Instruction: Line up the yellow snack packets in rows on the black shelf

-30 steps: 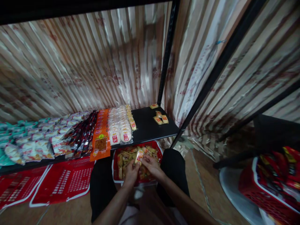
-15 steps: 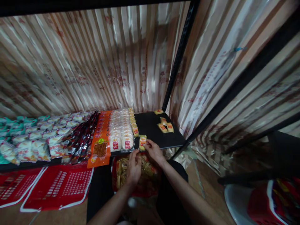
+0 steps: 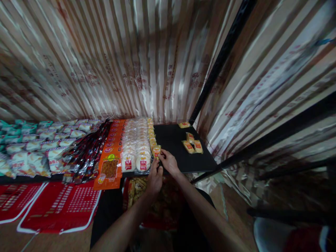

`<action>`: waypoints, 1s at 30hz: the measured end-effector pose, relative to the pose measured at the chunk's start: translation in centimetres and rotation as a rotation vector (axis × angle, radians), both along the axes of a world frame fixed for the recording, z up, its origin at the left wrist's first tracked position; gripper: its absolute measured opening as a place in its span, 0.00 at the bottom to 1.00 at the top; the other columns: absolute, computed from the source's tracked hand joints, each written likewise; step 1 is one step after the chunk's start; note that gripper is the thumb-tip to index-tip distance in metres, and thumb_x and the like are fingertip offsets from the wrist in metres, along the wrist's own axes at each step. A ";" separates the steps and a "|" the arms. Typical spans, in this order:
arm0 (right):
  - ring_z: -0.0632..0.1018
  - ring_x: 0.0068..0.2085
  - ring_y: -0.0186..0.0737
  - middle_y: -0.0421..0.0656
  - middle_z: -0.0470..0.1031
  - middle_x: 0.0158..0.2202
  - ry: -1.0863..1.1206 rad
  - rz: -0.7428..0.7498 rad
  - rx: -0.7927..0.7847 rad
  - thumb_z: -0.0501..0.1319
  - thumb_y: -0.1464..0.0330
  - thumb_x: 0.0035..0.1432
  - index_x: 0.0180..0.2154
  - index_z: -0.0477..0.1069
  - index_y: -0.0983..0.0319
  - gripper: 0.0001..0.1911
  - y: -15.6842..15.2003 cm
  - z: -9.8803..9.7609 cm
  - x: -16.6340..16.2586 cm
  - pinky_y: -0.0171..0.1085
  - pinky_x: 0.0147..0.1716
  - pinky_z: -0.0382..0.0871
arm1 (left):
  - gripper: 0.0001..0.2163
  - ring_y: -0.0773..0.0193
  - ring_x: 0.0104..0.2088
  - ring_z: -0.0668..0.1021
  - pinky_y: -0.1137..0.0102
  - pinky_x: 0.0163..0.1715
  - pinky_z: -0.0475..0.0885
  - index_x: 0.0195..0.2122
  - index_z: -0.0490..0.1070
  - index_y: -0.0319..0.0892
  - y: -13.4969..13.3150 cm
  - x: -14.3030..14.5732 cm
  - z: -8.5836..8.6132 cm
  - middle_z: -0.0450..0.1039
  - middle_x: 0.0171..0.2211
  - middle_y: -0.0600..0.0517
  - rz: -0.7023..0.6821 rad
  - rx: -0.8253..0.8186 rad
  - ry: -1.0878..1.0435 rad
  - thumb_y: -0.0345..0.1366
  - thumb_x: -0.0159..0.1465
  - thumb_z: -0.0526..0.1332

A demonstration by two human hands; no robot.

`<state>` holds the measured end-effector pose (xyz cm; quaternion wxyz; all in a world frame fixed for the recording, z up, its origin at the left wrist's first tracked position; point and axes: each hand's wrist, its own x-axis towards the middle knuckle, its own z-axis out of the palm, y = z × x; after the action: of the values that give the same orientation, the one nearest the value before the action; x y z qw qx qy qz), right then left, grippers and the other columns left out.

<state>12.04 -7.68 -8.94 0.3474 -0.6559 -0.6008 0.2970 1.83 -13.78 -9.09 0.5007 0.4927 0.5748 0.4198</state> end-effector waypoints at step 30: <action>0.73 0.37 0.39 0.44 0.69 0.37 -0.088 0.118 -0.010 0.52 0.64 0.58 0.54 0.66 0.57 0.22 0.3 -1.7 -0.1 0.35 0.40 0.69 | 0.25 0.58 0.62 0.58 0.65 0.61 0.56 0.60 0.56 0.37 0.1 1.6 0.1 0.54 0.63 0.44 0.121 0.056 -0.134 0.41 0.63 0.51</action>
<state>11.96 -7.37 -10.65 0.2994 -0.6335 -0.6516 0.2907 3.47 -13.65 -9.03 0.4978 0.4415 0.5569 0.4971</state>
